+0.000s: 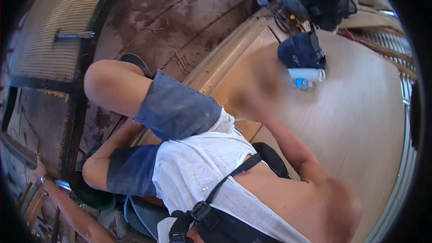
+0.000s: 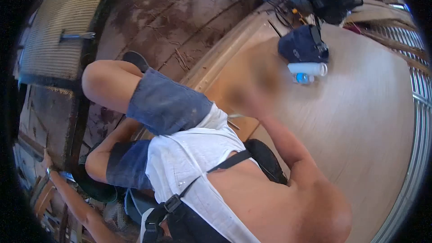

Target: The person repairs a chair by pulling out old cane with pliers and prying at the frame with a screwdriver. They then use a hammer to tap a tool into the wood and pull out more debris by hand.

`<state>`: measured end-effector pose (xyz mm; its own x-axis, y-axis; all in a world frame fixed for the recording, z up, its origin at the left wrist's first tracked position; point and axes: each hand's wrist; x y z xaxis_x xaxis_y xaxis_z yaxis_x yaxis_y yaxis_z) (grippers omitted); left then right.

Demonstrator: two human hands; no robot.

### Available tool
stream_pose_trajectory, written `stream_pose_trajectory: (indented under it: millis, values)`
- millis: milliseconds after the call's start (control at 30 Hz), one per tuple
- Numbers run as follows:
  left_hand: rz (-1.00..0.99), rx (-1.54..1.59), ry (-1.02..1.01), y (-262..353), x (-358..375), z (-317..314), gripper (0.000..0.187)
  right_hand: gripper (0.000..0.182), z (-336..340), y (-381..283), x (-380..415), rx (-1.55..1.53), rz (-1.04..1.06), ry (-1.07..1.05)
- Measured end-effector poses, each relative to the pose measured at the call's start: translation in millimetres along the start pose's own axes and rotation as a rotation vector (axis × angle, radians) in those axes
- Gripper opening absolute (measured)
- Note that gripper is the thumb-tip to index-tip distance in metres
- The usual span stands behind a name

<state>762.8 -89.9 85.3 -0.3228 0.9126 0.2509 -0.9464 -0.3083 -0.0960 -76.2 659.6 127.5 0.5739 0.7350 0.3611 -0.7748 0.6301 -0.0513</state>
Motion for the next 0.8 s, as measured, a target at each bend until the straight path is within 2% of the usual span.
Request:
stream_pose_trajectory:
  millis: [33,67,133,167,200,233,267,300,333,367,400,433,467,500,533,567,633,700,767,800]
  values:
    - [-0.021,-0.184,-0.317,-5.4,-35.5,9.9,0.099,0.036,-8.7,-4.6,0.2,0.043,-0.019,-0.007]
    - [-0.174,-0.387,-0.83,-20.0,-80.5,23.4,0.102,0.041,-13.5,-11.8,-5.6,0.085,-0.015,-0.01]
    - [-0.065,-0.034,-0.24,9.9,-7.8,25.9,0.106,0.05,-15.2,-18.2,-19.6,0.038,-0.155,-0.195]
    - [0.012,0.12,0.007,42.8,52.2,26.2,0.108,0.05,-6.7,-23.6,-28.5,0.18,-0.076,-0.325]
    - [0.071,0.213,0.159,73.7,106.3,34.5,0.11,0.051,2.7,-28.2,-22.2,0.031,-0.061,-0.193]
    - [0.121,0.276,0.257,92.8,145.8,45.1,0.113,0.049,4.8,-18.0,-24.7,0.13,-0.003,-0.225]
    - [0.16,0.304,0.344,111.9,183.7,57.9,0.115,0.046,13.6,-19.9,-30.0,0.081,-0.026,-0.136]
    - [0.243,0.445,0.259,111.3,176.7,49.4,0.118,0.043,26.2,-19.2,-40.4,0.019,-0.104,-0.084]
    - [0.239,0.408,0.363,116.5,185.6,53.1,0.124,0.044,57.0,-26.4,-52.8,0.057,-0.061,0.022]
    - [0.225,0.513,0.314,114.3,188.2,56.0,0.127,0.044,79.7,-22.7,-71.4,0.09,-0.028,0.135]
    - [0.199,0.628,0.266,110.3,187.4,58.2,0.13,0.047,88.0,-4.6,-98.1,-0.115,-0.057,0.293]
    - [0.229,0.635,0.269,107.4,184.3,57.6,0.13,0.055,120.4,-19.8,-118.0,-0.161,-0.009,0.492]
    - [0.22,0.71,0.26,103.6,181.9,55.1,0.13,0.061,163.0,-45.4,-135.2,-0.283,0.114,0.604]
    - [0.208,0.785,0.249,102.6,179.2,51.7,0.131,0.063,199.0,-49.8,-154.8,-0.506,-0.013,0.439]
    - [0.227,0.793,0.243,107.2,178.5,51.9,0.131,0.058,229.7,-68.2,-167.5,-0.681,0.009,0.364]
    - [0.317,0.772,0.224,114.2,177.7,56.2,0.125,0.049,243.5,-80.6,-192.3,-0.946,0.108,0.428]
    - [0.412,0.759,0.197,124.1,168.1,56.5,0.12,0.046,276.3,-162.6,-193.9,-1.145,0.287,0.365]
    - [0.507,0.673,0.206,127.9,158.8,52.9,0.123,0.043,282.8,-208.7,-223.8,-1.198,0.313,0.211]
    - [0.504,0.679,0.204,132.5,167.8,57.6,0.122,0.044,257.7,-282.5,-236.9,-1.265,0.391,0.068]
    - [0.49,0.683,0.209,132.5,169.6,58.5,0.122,0.044,236.1,-311.6,-247.9,-1.112,0.486,0.065]
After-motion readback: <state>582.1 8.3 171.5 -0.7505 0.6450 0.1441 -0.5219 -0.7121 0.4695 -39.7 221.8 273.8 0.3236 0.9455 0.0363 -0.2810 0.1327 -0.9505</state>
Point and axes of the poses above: each hand's wrist, its own x-axis away from the middle knuckle, its own z-axis out of the back of the hand, y = z × x, and after that the axes turned 12 degrees about x, right-handed
